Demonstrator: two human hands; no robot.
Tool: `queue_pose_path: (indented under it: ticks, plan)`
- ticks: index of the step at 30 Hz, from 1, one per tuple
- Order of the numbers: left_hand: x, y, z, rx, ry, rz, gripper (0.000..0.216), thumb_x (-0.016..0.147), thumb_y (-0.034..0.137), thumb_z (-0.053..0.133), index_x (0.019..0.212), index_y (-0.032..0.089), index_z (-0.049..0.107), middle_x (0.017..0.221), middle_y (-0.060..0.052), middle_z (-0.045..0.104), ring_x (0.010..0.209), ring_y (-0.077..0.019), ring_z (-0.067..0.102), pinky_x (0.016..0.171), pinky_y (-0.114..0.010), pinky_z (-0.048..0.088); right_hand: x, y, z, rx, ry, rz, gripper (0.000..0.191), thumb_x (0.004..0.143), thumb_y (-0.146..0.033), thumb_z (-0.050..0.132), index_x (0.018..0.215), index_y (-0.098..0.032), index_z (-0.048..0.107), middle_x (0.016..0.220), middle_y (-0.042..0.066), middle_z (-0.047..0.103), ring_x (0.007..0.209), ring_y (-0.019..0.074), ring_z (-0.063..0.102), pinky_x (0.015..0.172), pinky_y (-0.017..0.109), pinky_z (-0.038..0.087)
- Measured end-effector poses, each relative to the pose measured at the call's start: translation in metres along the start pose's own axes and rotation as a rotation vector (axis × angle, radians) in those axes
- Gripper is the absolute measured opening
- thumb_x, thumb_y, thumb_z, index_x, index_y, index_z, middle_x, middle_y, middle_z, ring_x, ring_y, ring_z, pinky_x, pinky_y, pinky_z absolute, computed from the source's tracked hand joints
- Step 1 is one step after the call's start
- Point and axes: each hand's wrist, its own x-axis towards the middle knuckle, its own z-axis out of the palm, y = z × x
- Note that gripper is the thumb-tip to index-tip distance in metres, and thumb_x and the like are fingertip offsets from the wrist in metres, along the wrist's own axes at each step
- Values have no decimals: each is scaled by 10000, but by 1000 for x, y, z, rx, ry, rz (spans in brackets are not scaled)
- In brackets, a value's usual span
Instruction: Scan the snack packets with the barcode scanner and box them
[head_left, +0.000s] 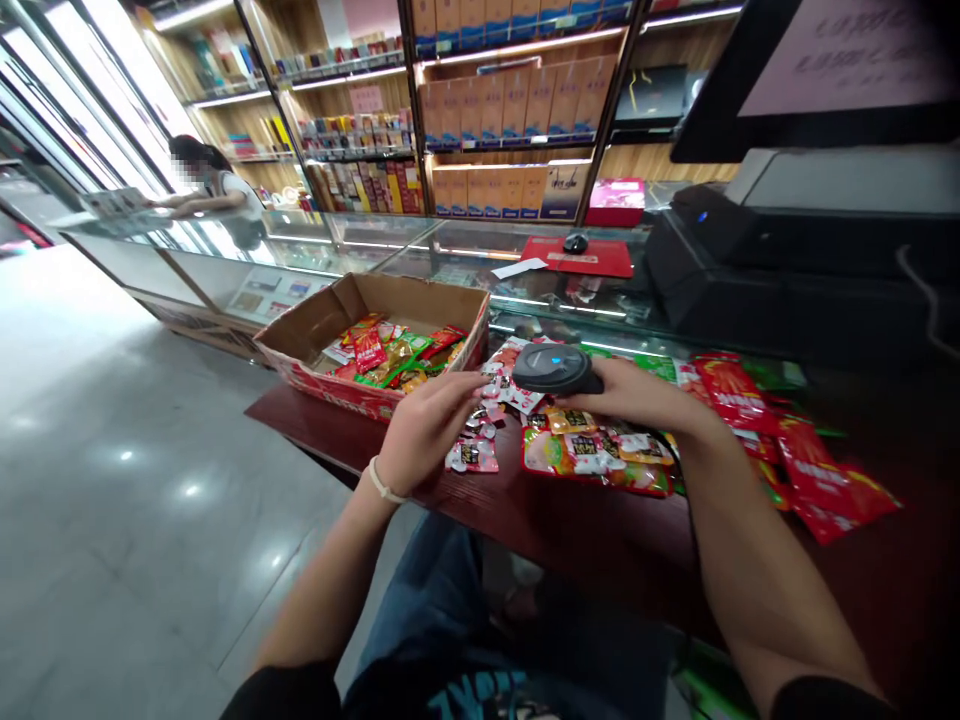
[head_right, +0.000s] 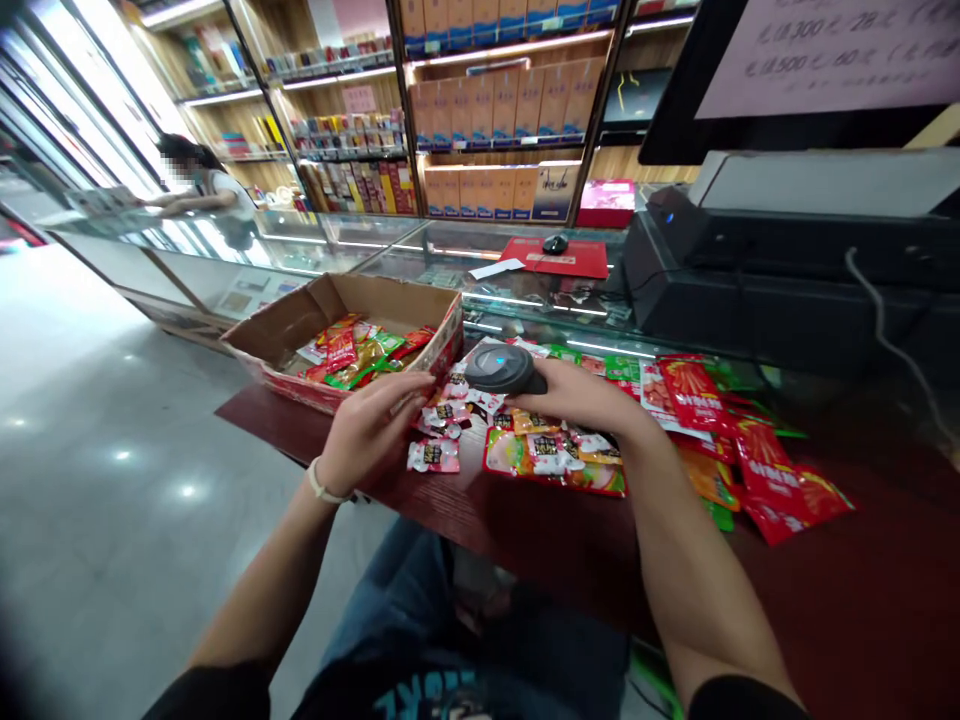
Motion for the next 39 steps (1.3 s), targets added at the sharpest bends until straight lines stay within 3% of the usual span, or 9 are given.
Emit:
queue_pose_path:
  ticks: [6, 11, 15, 18, 24, 29, 33, 36, 39]
  plan:
    - [-41, -7, 55, 152, -447, -141, 353, 899, 325, 581, 1235, 215, 585, 1209, -89, 638, 1104, -235, 601, 957, -364, 492, -4, 15, -5, -62, -293, -31, 522, 740, -535, 674, 1144, -205, 676, 982, 38, 730, 854, 249, 659, 755, 325, 503]
    - [-59, -24, 78, 275, -528, -186, 483, 811, 461, 676, 1183, 165, 593, 1187, -142, 593, 1083, -289, 560, 935, -413, 472, -5, 24, -7, -31, -332, -64, 485, 748, -530, 663, 1110, -208, 682, 1040, 21, 721, 913, 242, 645, 783, 310, 499]
    - [-56, -20, 83, 268, -448, -214, 278, 915, 396, 542, 1035, 164, 635, 1047, -138, 629, 1000, -260, 578, 904, -380, 457, -7, 29, -9, -34, -299, -77, 473, 740, -521, 670, 1110, -227, 701, 1037, 9, 726, 922, 250, 651, 795, 320, 511]
    - [-48, -11, 85, 100, -313, -320, 302, 972, 378, 423, 902, 190, 649, 869, -85, 650, 860, -208, 599, 811, -310, 455, -10, 28, -13, -46, -193, -87, 487, 725, -500, 692, 1134, -236, 703, 1069, 15, 726, 962, 265, 650, 847, 340, 509]
    - [1, -5, 107, -743, 98, -609, 420, 879, 555, 534, 822, 158, 658, 693, -13, 625, 635, -138, 558, 589, -230, 425, -22, 21, -28, -69, 208, -4, 437, 738, -439, 685, 1119, -226, 692, 1061, 27, 727, 941, 269, 658, 822, 351, 507]
    - [58, -1, 129, -1295, 207, -760, 483, 769, 550, 680, 1023, 139, 664, 795, -53, 703, 615, -147, 619, 569, -249, 484, -37, 16, -40, 17, 399, 130, 439, 766, -478, 650, 1103, -198, 677, 656, 17, 691, 573, 207, 621, 565, 314, 483]
    - [87, -8, 146, -1355, 250, -700, 421, 769, 520, 688, 968, 149, 667, 820, -52, 718, 681, -160, 655, 635, -259, 516, -43, 11, -46, 61, 339, 223, 457, 780, -494, 631, 1120, -192, 667, 574, 0, 649, 436, 174, 541, 458, 301, 426]
    - [96, -20, 162, -1226, 301, -652, 368, 799, 504, 654, 880, 145, 663, 760, -33, 700, 636, -133, 617, 600, -225, 485, -43, 9, -47, 19, 306, 118, 385, 762, -462, 664, 1054, -217, 711, 775, 35, 726, 607, 205, 637, 591, 325, 503]
    - [96, -30, 175, -1124, 321, -639, 349, 832, 472, 614, 930, 143, 674, 826, -56, 711, 694, -143, 624, 633, -234, 492, -39, 13, -44, -6, 269, 70, 352, 754, -446, 687, 1032, -234, 729, 987, 47, 743, 824, 248, 677, 719, 341, 530]
